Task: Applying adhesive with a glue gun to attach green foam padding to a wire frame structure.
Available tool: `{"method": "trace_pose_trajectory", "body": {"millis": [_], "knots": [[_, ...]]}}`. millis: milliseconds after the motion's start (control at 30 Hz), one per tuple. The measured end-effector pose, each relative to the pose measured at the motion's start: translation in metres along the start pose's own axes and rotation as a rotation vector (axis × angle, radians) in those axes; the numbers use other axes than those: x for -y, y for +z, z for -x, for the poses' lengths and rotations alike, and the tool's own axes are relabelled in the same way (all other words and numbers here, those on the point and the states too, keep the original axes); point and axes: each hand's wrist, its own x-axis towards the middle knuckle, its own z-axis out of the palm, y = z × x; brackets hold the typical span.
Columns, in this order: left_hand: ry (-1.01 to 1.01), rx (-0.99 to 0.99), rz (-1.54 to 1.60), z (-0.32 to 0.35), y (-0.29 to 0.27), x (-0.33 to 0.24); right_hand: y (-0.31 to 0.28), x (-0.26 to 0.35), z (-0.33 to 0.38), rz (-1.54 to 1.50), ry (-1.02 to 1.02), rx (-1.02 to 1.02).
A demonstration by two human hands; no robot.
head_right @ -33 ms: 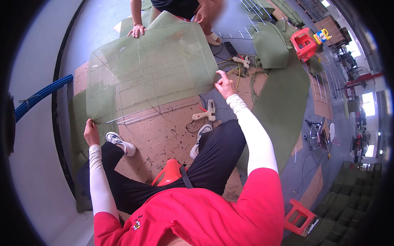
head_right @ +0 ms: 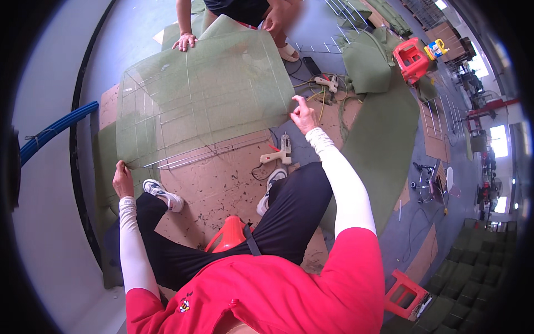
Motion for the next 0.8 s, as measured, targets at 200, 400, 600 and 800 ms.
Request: {"method": "trace_pose_trajectory", "body": {"millis": [200, 400, 600, 800], "knots": [[0.287, 0.037, -0.157, -0.011, -0.012, 0.015, 0.003, 0.003, -0.002, 0.141, -0.228, 0.029], [0.352, 0.193, -0.173, -0.013, -0.018, 0.019, -0.001, 0.001, -0.004, 0.124, -0.322, 0.071], [0.411, 0.332, -0.170, -0.020, -0.041, 0.009, -0.001, 0.002, 0.000, 0.085, -0.280, 0.120], [0.519, 0.275, -0.206, -0.025, -0.041, 0.014, 0.000, 0.005, 0.001, 0.071, -0.267, 0.138]]}}
